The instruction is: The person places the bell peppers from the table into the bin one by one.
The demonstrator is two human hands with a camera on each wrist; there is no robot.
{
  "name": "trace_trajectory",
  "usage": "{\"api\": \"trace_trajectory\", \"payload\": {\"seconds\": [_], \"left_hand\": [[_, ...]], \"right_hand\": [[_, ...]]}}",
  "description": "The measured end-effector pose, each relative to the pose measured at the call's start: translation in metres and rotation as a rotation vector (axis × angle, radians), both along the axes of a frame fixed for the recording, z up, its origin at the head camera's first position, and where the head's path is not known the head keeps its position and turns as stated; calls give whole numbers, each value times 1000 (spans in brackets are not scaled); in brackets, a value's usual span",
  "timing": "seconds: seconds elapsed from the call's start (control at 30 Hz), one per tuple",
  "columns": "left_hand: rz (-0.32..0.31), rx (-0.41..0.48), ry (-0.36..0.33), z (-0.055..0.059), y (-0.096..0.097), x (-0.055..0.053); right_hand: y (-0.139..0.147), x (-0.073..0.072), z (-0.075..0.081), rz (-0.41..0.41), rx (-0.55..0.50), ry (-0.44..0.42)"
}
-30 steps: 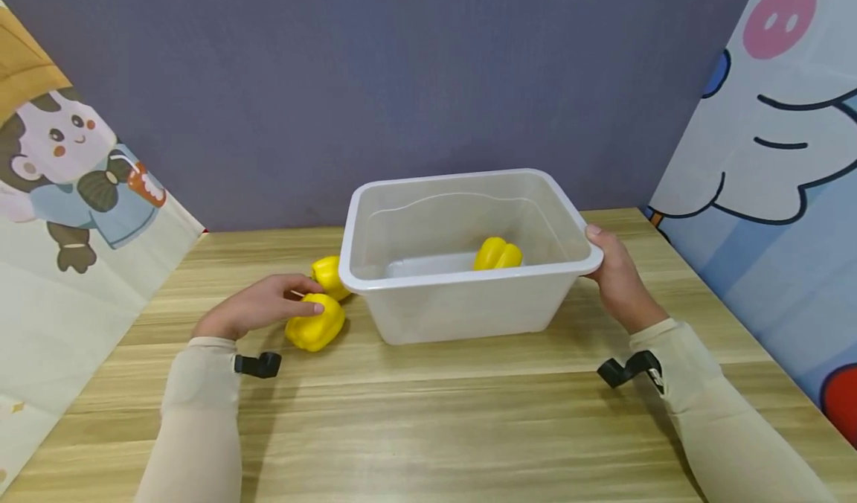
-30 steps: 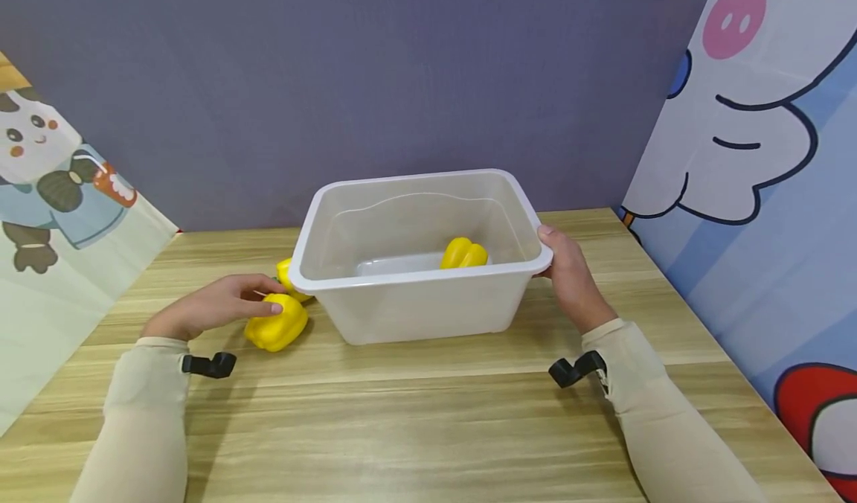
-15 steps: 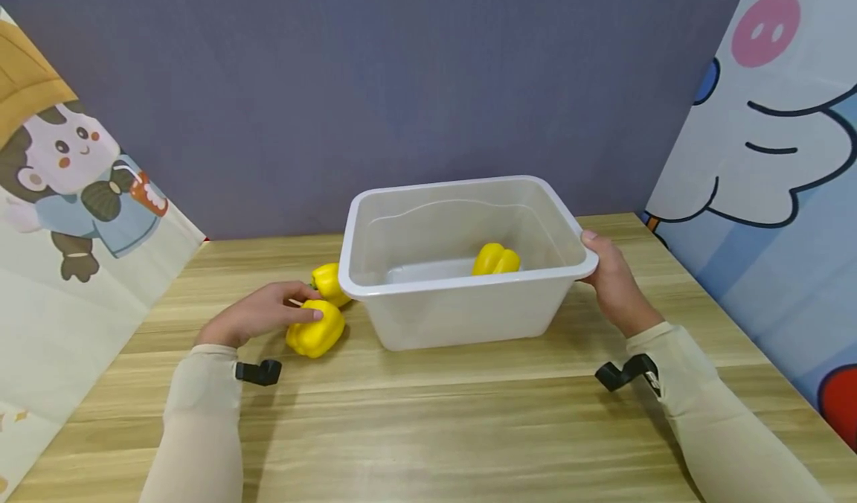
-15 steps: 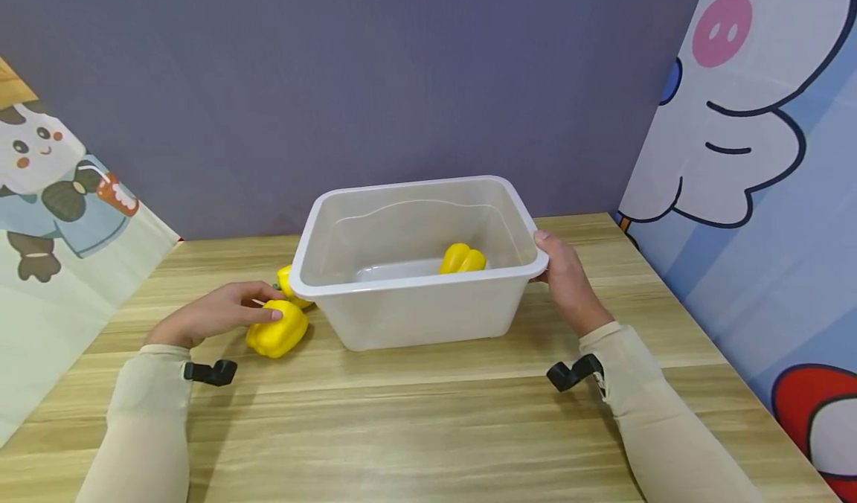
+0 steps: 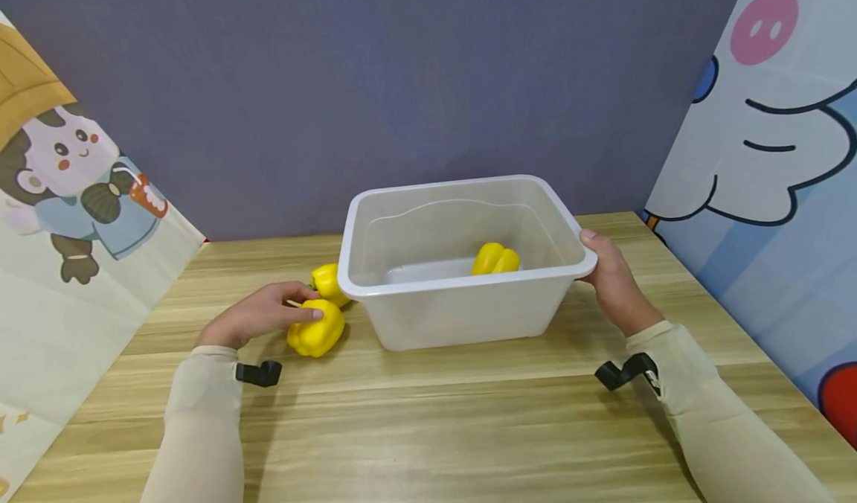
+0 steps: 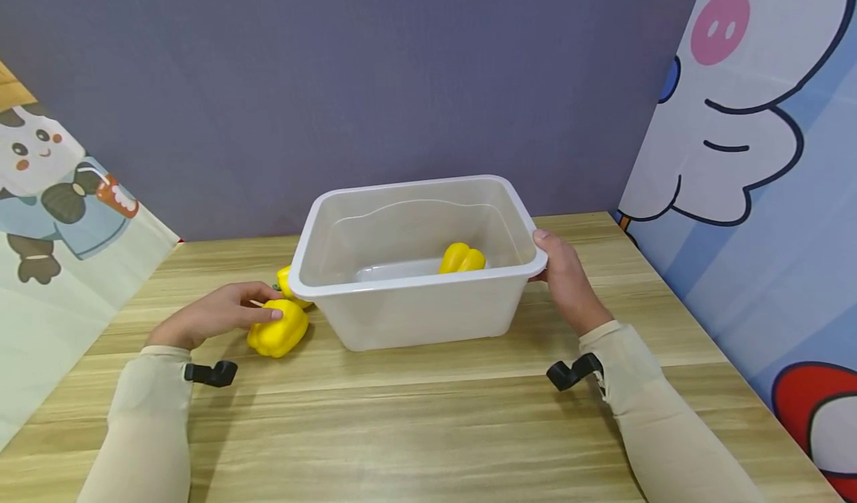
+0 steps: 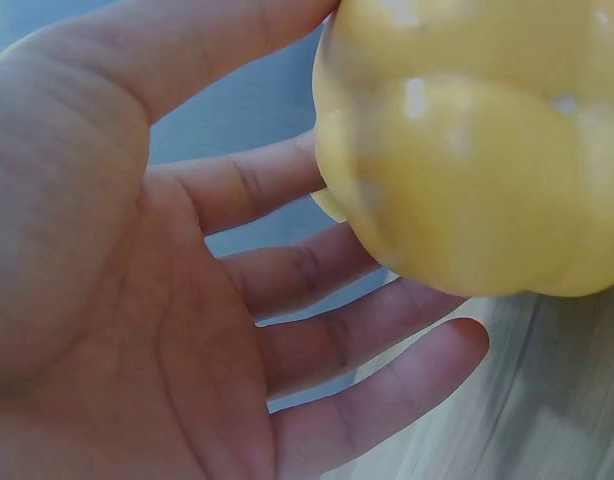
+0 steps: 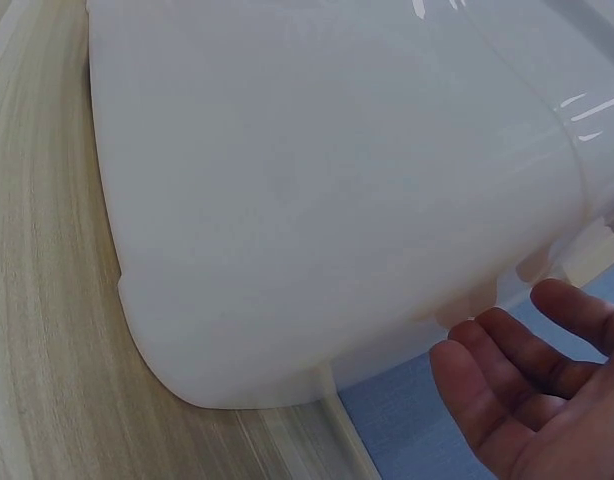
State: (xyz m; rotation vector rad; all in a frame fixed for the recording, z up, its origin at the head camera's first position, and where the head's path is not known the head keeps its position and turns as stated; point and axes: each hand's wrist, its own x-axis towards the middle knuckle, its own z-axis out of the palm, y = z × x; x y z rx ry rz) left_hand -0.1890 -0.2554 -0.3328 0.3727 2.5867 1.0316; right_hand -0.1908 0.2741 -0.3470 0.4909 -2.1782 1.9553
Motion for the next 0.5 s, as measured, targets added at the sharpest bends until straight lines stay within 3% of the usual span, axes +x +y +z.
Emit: {"api": "trace_trajectory", "payload": {"seconds": [0.37, 0.5], "left_hand": [[46, 24, -109, -2, 1, 1], [34, 27, -137, -2, -1, 0]], "right_hand": [[1, 0, -1, 3, 19, 0], [1, 0, -1, 4, 17, -2]]}}
